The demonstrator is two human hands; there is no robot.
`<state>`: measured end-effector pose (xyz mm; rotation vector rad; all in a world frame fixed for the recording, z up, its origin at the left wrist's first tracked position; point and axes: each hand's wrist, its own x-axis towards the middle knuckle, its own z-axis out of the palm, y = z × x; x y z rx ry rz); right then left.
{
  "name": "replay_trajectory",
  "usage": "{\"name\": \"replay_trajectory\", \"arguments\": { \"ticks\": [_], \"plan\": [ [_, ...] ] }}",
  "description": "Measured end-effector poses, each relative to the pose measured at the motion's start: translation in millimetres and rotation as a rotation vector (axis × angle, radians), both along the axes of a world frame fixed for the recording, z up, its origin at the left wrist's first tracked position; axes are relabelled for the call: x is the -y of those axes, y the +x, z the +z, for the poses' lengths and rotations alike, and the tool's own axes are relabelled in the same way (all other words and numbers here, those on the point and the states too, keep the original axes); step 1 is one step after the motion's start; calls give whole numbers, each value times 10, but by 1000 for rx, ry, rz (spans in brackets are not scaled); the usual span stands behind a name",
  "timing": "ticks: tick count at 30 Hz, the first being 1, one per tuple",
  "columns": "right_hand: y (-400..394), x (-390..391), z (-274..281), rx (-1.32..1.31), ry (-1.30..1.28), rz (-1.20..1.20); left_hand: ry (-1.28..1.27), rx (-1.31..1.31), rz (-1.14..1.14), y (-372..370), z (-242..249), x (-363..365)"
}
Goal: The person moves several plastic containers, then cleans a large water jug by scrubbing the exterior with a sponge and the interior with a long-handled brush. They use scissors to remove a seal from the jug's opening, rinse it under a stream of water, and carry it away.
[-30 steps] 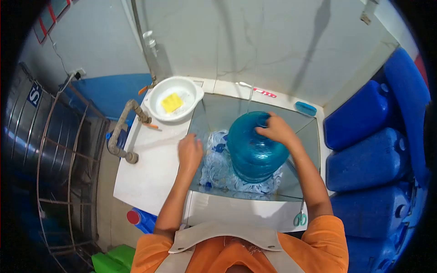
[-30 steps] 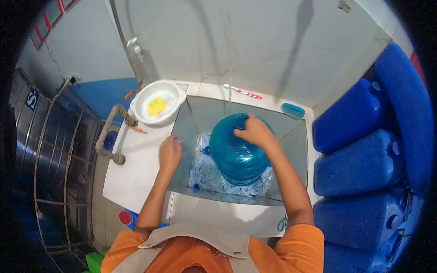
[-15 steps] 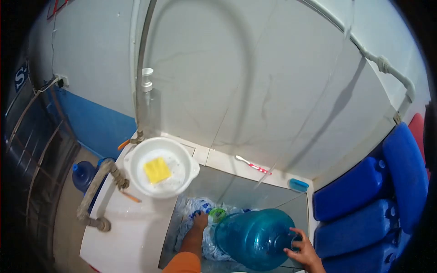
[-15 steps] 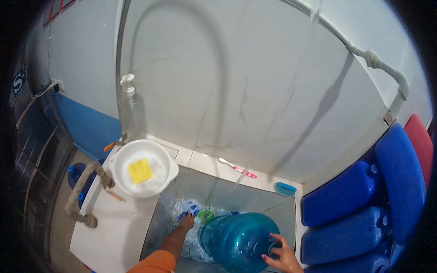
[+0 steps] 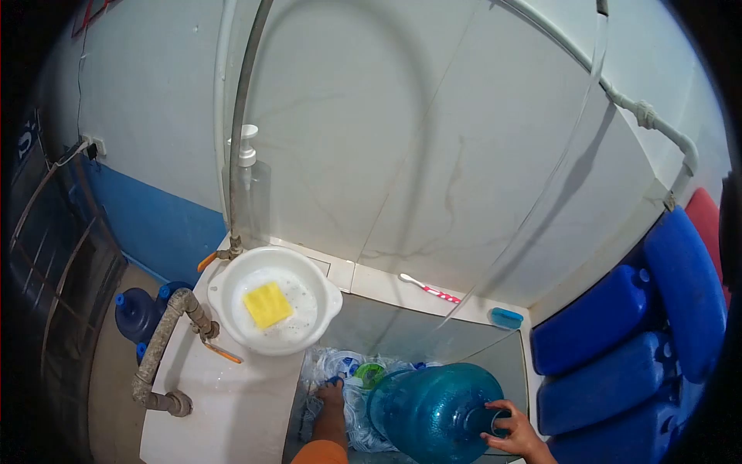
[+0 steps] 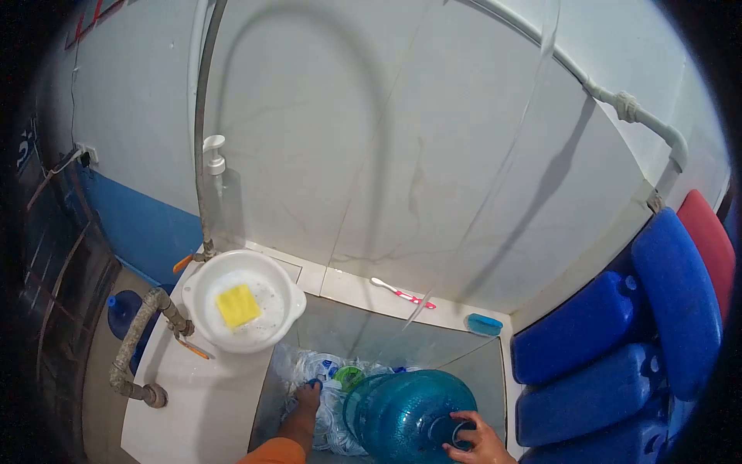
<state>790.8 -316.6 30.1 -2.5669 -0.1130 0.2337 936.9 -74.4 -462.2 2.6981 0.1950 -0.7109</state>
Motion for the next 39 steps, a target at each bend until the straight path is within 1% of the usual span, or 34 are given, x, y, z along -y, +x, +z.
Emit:
{"name": "replay_trajectory", "arguments": {
  "ticks": [1,2,3,5,6,7,9,10,11,13,14,15,16,17,18,19,20,21,22,23,24,25,26,28,30,31,32,33,34,35,36,37,38,39],
  "plan": [
    [3,-32,7,5,-2,-5,7,-10,-43,-113,250,9],
    [21,-50,17,40,-19,44,44,27,-67,-185,56,29],
    [56,-52,20,73,-36,94,37,30,-72,-120,74,44],
    [121,-4,0,40,-22,61,133,-252,-140,-132,-72,15],
    [165,3,-18,11,-5,36,20,-179,-13,-173,-184,-34],
    [218,-15,-23,-3,2,35,26,-194,-14,-175,-193,-58],
    [323,-71,-39,74,23,78,23,-278,-147,-105,-192,-102],
    [344,-92,-46,-7,18,26,-14,-181,-71,-107,-206,-111],
    [368,-116,-38,-12,17,33,-16,-185,-65,-116,-42,-81],
    [388,-185,-47,-15,32,-5,79,-55,74,-144,527,-118],
    [393,-177,-68,-22,46,0,-55,-14,91,-60,410,-163],
    [415,-144,-99,101,44,61,-189,27,107,-1,259,-188],
    [421,-124,-132,219,45,122,-192,43,55,16,408,-234],
    [414,-133,-151,203,59,128,-196,52,6,112,628,-262],
    [398,-149,-158,237,55,125,-229,138,52,153,754,-278],
    [374,-157,-169,269,52,121,-179,149,-62,279,919,-282],
    [352,-148,-185,243,61,129,-198,241,-94,277,1066,-302],
    [324,-143,-214,273,66,114,-117,278,-128,320,1159,-306],
    [317,-146,-243,312,73,97,-114,399,-312,310,1454,-406],
    [306,-153,-280,296,84,95,-188,475,-117,238,1754,-407],
    [321,-168,-308,375,87,98,-258,555,78,157,2112,-395],
    [339,-192,-276,461,88,101,-266,525,81,63,2551,-478],
    [343,-272,-200,485,85,85,-272,499,84,-93,2981,-593],
    [388,-440,-22,504,98,63,-280,621,232,-535,3599,-876],
    [448,-561,124,623,174,120,-413,640,408,-934,3797,-1285],
    [462,-624,122,617,190,114,-419,764,428,-1087,3690,-1528],
    [494,-688,89,573,190,156,-368,776,459,-1247,3624,-1738],
    [512,-754,30,531,187,203,-469,738,530,-1360,3490,-1921],
    [517,-830,-119,531,197,205,-414,703,576,-1446,3330,-2088],
    [541,-925,-341,513,137,218,-404,706,578,-1533,3343,-2105],
    [586,-1023,-519,503,75,233,-185,722,560,-1573,3389,-2106],
    [597,-1119,-684,511,81,239,33,730,540,-1604,3458,-2091],
    [583,-1214,-852,542,89,236,275,715,587,-1637,3797,-1842],
    [597,-1294,-932,575,95,235,294,927,515,-1537,3787,-1754]
  ]
}}
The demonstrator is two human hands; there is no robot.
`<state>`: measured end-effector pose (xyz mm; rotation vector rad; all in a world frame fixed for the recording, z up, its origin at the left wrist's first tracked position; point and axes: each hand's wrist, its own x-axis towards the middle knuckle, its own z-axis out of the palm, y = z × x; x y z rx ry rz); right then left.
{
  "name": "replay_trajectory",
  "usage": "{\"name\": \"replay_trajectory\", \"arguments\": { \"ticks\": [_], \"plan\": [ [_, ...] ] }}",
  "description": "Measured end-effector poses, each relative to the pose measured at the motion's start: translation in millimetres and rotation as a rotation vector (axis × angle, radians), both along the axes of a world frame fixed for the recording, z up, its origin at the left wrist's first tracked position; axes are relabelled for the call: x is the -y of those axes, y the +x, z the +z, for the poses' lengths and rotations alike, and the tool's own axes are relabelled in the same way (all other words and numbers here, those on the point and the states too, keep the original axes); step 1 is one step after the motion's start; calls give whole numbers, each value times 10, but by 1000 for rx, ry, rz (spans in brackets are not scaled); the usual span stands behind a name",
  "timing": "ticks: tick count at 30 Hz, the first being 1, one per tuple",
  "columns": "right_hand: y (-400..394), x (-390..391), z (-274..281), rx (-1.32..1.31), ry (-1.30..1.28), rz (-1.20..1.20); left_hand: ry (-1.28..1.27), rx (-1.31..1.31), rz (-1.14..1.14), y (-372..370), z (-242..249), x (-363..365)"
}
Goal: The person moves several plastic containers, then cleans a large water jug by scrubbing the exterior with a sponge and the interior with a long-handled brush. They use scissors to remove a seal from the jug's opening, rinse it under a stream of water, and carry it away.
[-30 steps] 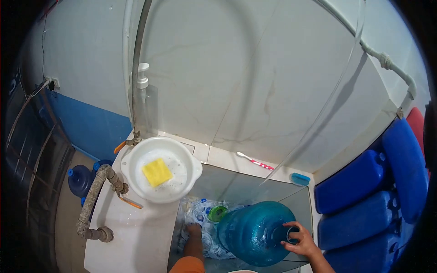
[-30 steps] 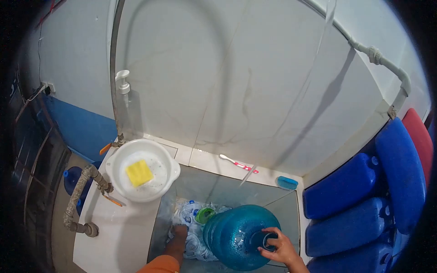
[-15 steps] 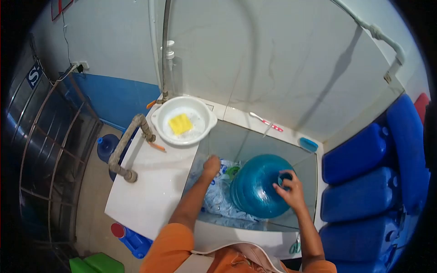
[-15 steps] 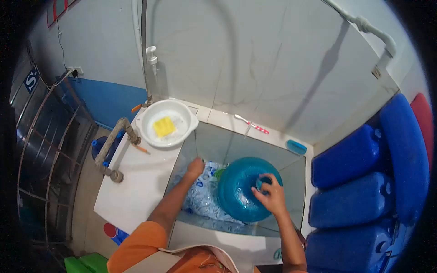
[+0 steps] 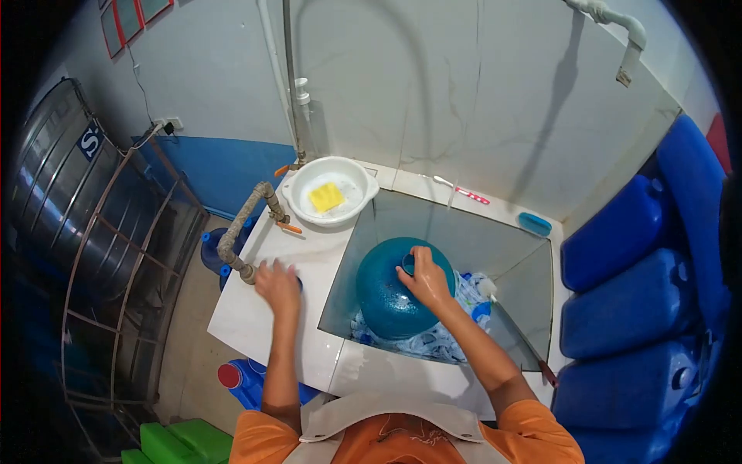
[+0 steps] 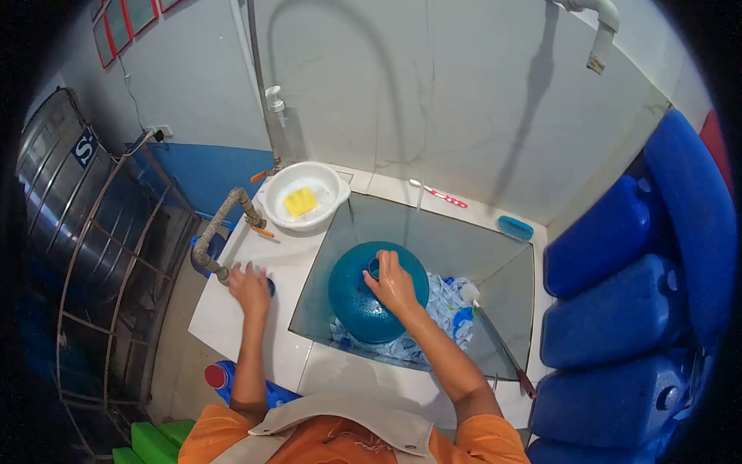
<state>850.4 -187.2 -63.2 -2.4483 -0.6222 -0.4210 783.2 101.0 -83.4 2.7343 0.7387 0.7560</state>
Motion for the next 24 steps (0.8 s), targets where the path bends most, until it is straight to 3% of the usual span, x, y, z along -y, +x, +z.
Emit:
{"name": "replay_trajectory", "arguments": {
  "ticks": [1,2,4,5,6,7,9,10,11,13,14,15,18,20,21,22,23,24],
  "plan": [
    [43,-59,-3,10,-23,-8,102,180,-65,112,-19,82],
    [99,-110,-11,13,-24,2,14,197,-224,244,50,291],
    [237,-223,-13,-103,-41,199,-741,162,-625,489,85,815],
    [370,-219,95,-102,-42,204,-1032,139,-701,563,121,1076],
    [560,-171,309,-412,-181,348,-1227,143,-713,675,-1,1256],
    [734,-170,532,-722,-323,486,-1238,125,-704,793,-260,1384],
    [1009,-366,988,-978,-336,235,-1362,202,-833,831,-384,1552],
    [1286,-538,905,-709,-427,272,-1475,304,-901,859,-403,1635],
    [1538,-757,693,-445,-505,307,-1443,217,-997,872,-364,1676],
    [1738,-1292,427,-293,-179,453,-1438,170,-1243,887,-572,1810],
    [1707,-1582,426,-210,-327,437,-1462,217,-1405,893,-803,1864],
    [1769,-1840,285,-148,-461,444,-1451,205,-1408,862,-791,1837],
    [1827,-2197,-171,-47,-521,306,-1287,235,-1245,838,-639,1716],
    [1953,-2431,-133,-200,-549,389,-838,97,-1129,925,-594,1563],
    [2022,-2420,-122,-351,-581,475,-995,92,-1070,927,-580,1556],
    [1845,-2263,310,-537,-380,453,-1153,85,-1006,936,-562,1592],
    [1905,-2193,377,-864,-124,450,-1369,213,-1075,1052,-710,1653],
    [1835,-2013,612,-1016,19,461,-1580,349,-1133,1180,-840,1702]
  ]
}}
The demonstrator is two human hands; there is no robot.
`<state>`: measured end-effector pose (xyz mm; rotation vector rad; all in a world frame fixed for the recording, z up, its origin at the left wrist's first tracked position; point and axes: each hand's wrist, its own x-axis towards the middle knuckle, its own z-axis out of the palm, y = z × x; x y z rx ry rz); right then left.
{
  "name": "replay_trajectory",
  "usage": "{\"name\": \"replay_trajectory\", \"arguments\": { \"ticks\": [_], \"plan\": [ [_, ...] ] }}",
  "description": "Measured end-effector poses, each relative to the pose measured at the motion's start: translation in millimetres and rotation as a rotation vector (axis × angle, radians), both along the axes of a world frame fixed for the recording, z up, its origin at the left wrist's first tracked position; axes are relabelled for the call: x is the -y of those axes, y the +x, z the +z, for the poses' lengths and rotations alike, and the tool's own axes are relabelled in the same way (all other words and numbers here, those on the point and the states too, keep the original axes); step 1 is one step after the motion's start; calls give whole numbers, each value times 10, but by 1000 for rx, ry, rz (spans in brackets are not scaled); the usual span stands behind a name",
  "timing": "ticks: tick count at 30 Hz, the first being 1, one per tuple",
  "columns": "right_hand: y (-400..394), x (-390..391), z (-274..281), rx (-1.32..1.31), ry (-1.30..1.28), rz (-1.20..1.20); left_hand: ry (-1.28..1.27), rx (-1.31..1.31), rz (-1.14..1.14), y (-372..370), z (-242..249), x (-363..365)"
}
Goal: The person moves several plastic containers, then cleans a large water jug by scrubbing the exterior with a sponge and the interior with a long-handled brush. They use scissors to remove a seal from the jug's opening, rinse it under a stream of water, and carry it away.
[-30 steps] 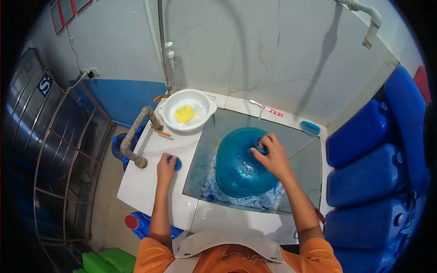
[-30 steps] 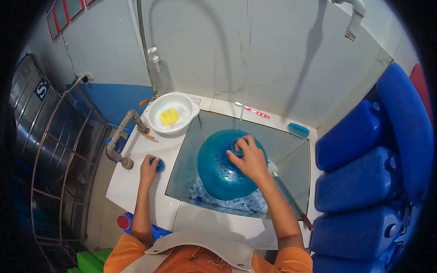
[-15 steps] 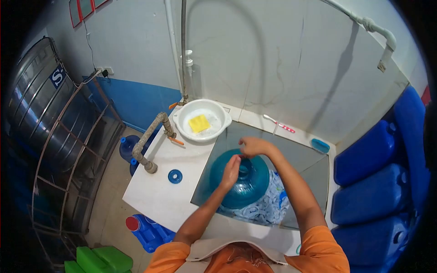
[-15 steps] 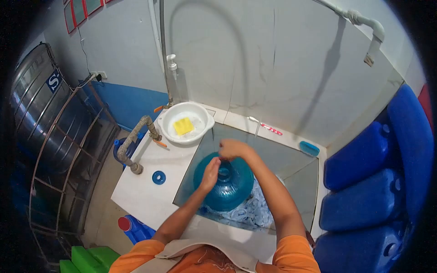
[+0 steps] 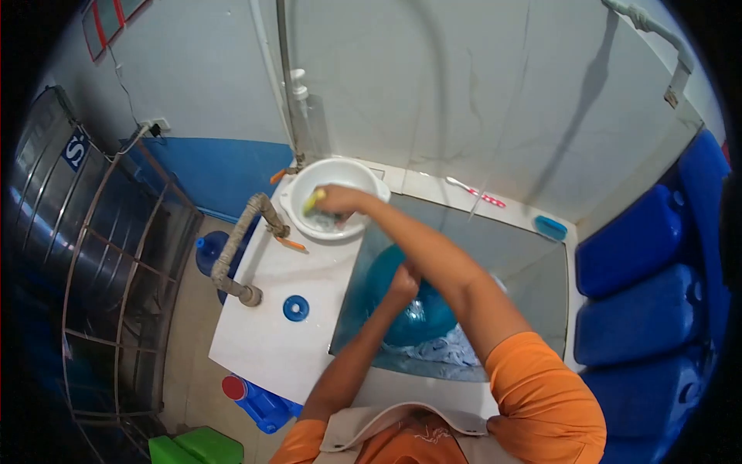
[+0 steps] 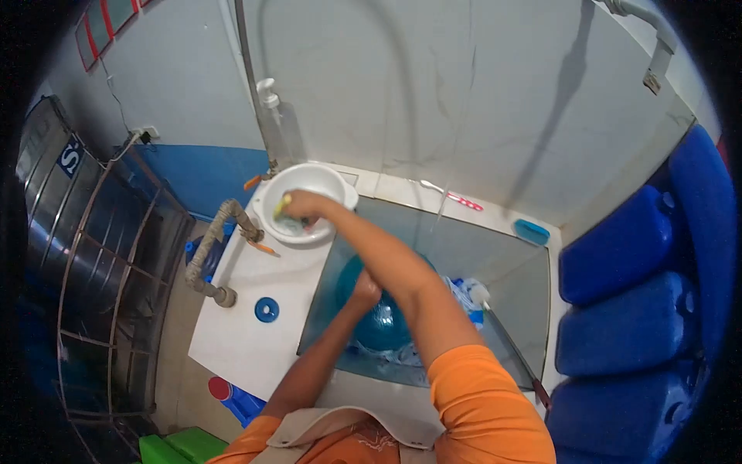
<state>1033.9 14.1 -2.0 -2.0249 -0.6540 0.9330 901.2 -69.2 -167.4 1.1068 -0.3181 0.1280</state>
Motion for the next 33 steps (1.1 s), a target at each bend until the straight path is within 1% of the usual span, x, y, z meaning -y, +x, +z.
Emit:
{"name": "replay_trajectory", "arguments": {
  "ticks": [1,2,3,5,6,7,8,9,10,11,13,14,16,17,18,19,20,22,24,26,28,29,31,33],
  "plan": [
    [6,204,97,-160,92,-53,146,-18,55,29,193,7],
    [-58,476,318,-326,201,-48,296,-32,109,64,402,-18],
    [-61,780,424,-474,304,-15,291,-35,93,124,443,-45],
    [-134,1319,584,-568,371,-78,374,-75,33,231,491,-49],
    [-189,1549,622,-537,332,-165,368,-72,18,270,503,-5],
    [-244,1742,659,-502,293,-248,393,-135,55,325,516,40],
    [-258,1933,601,-495,293,-258,420,-196,94,394,494,86],
    [-280,2090,502,-358,239,-249,341,-203,138,466,477,169],
    [-275,2196,411,-220,183,-239,341,-195,128,515,473,212],
    [-274,2246,373,-212,184,-250,330,-215,149,558,483,259],
    [-257,2317,294,133,-209,-221,279,-240,157,640,495,336],
    [-245,2331,250,133,-208,-230,282,-238,149,664,490,370],
    [-201,2320,184,493,-378,-41,293,-268,71,735,445,411],
    [-189,2318,154,555,-353,-95,297,-265,70,782,406,428],
    [-173,2338,134,555,-350,-100,256,-250,58,821,359,449],
    [-192,2338,172,599,-401,-59,215,-237,46,820,385,454],
    [-212,2337,209,644,-453,-17,216,-236,44,818,411,455],
    [-258,2322,247,662,-476,-18,255,-250,30,815,430,457],
    [-304,2308,261,684,-499,-18,235,-241,31,820,426,482],
    [-384,2291,234,901,-532,-29,215,-235,32,821,416,495],
    [-417,2237,277,929,-553,1,304,-255,57,818,424,493],
    [-428,2189,324,958,-575,33,304,-252,58,811,438,492],
    [-404,1938,448,959,-603,18,362,-279,4,789,459,493],
    [-242,1568,463,947,-379,54,327,-241,5,842,417,515]
  ]
}}
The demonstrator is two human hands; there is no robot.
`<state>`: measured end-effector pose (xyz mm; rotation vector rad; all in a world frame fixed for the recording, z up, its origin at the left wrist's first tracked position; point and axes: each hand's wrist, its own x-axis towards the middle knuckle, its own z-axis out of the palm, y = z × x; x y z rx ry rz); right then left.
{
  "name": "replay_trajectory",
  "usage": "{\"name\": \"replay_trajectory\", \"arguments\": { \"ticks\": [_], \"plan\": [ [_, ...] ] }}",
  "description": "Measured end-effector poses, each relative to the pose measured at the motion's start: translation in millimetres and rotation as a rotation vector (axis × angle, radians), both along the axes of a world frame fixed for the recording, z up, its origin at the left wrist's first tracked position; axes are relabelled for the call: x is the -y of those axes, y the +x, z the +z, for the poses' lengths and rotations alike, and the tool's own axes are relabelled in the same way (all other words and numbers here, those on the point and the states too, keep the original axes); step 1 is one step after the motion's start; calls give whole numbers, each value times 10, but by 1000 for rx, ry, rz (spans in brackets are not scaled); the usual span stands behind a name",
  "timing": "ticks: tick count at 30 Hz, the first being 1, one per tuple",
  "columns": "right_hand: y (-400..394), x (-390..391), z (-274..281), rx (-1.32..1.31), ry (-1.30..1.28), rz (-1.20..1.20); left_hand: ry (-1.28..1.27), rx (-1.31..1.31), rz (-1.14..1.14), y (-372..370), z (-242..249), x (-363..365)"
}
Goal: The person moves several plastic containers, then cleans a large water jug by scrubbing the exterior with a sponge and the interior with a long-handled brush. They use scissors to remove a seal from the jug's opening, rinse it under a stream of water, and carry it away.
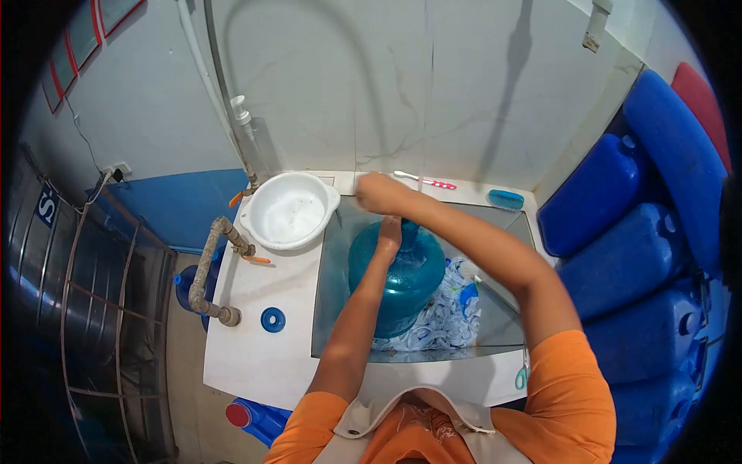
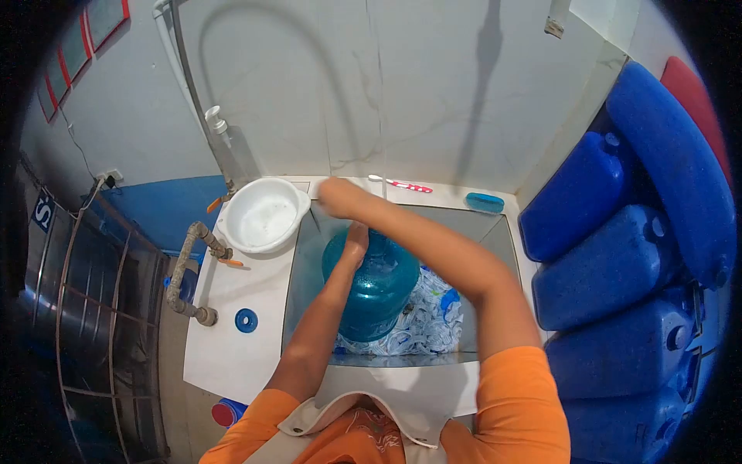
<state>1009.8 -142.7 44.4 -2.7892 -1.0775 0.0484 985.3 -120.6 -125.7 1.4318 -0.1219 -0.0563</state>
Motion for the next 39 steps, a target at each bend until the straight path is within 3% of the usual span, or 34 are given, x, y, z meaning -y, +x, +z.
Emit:
{"name": "replay_trajectory", "arguments": {
  "ticks": [2,3,5,7,8,9,10,12,13,15,16,19,21,23,24,26,31,33,35,36,37,38,39],
  "plan": [
    [113,-373,-46,-179,232,283,-35,40,-3,37,-79,52],
    [84,-532,-145,-269,359,287,-25,118,-42,20,-150,64],
    [-102,-644,-70,-251,300,186,-4,195,-78,49,-186,28],
    [166,-429,-119,-240,151,121,66,180,25,113,-205,4],
    [123,-188,84,-408,63,-117,69,36,32,125,-186,-16],
    [339,200,-214,-279,94,101,65,35,38,144,-185,-38],
    [246,480,-110,-388,104,-106,90,37,59,159,-195,-14],
    [582,1134,-622,-262,131,239,102,43,15,75,-18,33],
    [495,1156,-545,-261,128,217,96,44,-6,82,-24,65],
    [273,1076,-318,143,-525,188,27,63,27,117,-52,139],
    [477,1249,-643,3,-231,145,32,63,5,127,-24,144],
    [462,1116,-580,63,-384,209,146,5,-26,126,52,97],
    [457,1108,-549,-5,-337,170,177,134,-17,141,88,76],
    [381,1151,-399,94,-265,419,257,216,-1,126,167,57],
    [297,1110,-348,87,-253,417,320,319,18,116,212,54],
    [156,1004,-267,-856,630,-705,315,230,-57,118,184,26],
    [51,1069,-172,-699,648,-678,305,164,-146,214,171,2],
    [25,1261,-183,-658,678,-676,152,-215,-139,175,311,21],
    [9,1733,-457,216,-477,27,120,-207,-190,246,201,46],
    [-68,2064,-787,-20,-427,-203,109,-217,-173,222,229,65],
    [-303,2360,-1078,-301,-84,-662,96,-224,-154,212,245,88],
    [-165,3234,-2394,-234,-186,-809,92,-224,-156,221,235,105],
    [-725,3205,-2144,-312,-249,-837,97,-220,-147,241,206,112]
  ]
}}
